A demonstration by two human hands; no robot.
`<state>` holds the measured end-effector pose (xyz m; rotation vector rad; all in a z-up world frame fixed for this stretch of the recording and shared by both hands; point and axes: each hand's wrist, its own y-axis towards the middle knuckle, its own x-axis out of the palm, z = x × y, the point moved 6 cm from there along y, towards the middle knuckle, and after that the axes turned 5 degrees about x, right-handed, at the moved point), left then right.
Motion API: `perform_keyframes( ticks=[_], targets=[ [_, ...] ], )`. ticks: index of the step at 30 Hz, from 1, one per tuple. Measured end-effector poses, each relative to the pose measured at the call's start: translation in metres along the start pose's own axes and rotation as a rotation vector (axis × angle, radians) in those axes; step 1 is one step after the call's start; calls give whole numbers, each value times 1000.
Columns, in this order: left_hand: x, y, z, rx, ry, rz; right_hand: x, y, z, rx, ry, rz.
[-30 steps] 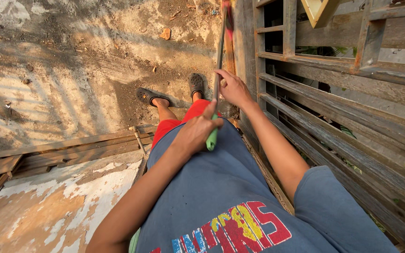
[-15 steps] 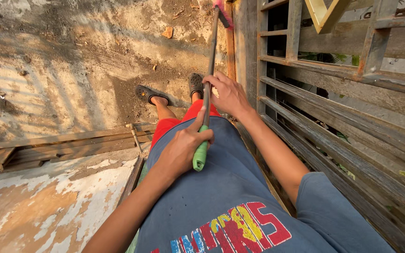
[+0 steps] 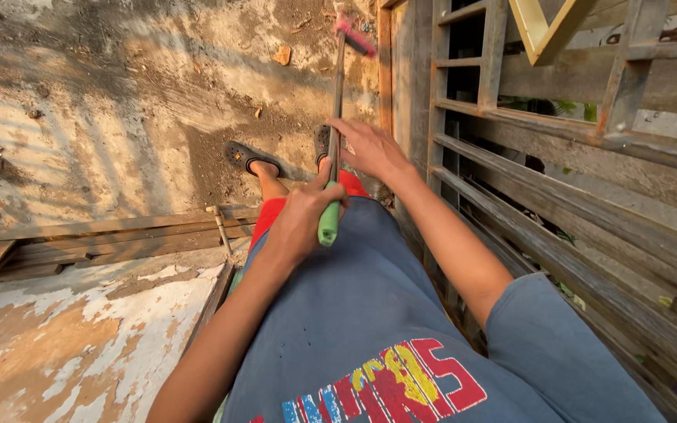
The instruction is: The person sweeps a concrete outdoor floor using a broom, pushing debris and dirt toward a metal gate.
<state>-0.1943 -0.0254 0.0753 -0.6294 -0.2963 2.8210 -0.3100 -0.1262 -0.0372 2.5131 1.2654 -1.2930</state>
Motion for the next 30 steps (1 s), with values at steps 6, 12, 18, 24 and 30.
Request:
perform_keyframes(
  ticks=[6, 12, 18, 24, 30],
  targets=[
    [-13, -15, 50, 18, 15, -16, 1, -4, 5, 95, 109, 60],
    [17, -10, 60, 113, 54, -121, 2, -9, 46, 189, -116, 41],
    [37, 27, -2, 185, 164, -28, 14, 5, 63, 182, -177, -20],
    [10, 17, -35, -6, -8, 54, 37, 5, 16, 228, -23, -37],
    [-14, -10, -37, -11, 21, 18, 81, -21, -28, 137, 115, 62]
  ],
)
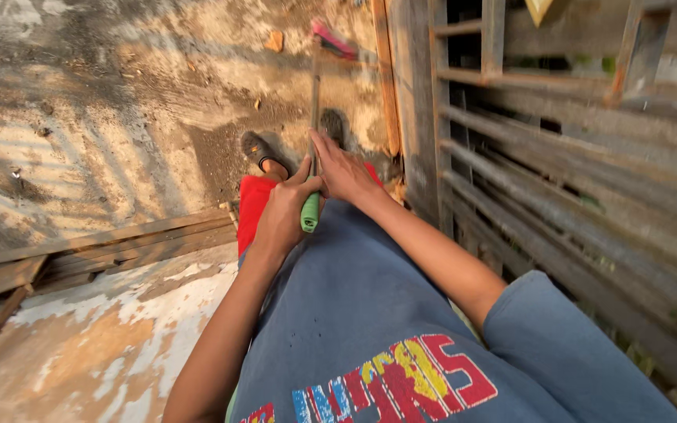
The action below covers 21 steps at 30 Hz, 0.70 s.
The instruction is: The person sweeps a concrete outdoor floor using a broom, pushing debris and dirt toward a metal gate.
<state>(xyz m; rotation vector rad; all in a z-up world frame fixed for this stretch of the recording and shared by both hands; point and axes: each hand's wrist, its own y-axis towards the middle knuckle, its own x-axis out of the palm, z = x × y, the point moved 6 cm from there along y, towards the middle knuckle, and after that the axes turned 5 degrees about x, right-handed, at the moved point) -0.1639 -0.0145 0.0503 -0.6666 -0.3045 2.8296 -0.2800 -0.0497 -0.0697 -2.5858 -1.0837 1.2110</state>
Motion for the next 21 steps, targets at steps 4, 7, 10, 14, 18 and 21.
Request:
perform_keyframes(
  ticks=[4, 7, 10, 14, 18, 21],
  targets=[
    [10, -18, -22, -62, 77, -163, 28, -24, 2, 173, 21, -120],
    [-6, -24, -46, 54, 52, -189, 28, -46, -25, 153, 73, 142],
    [-25, -24, -61, 258, 80, -181, 45, -58, -28, 411, 39, 0],
    [-50, -9, -68, 191, 126, -325, 69, -75, -60, 463, 88, 130],
    [-64, 3, -64, 355, 157, -343, 87, -89, -83, 470, 108, 212],
    [-73, 17, -65, 387, 171, -322, 106, -97, -93, 594, 188, 61]
  ],
)
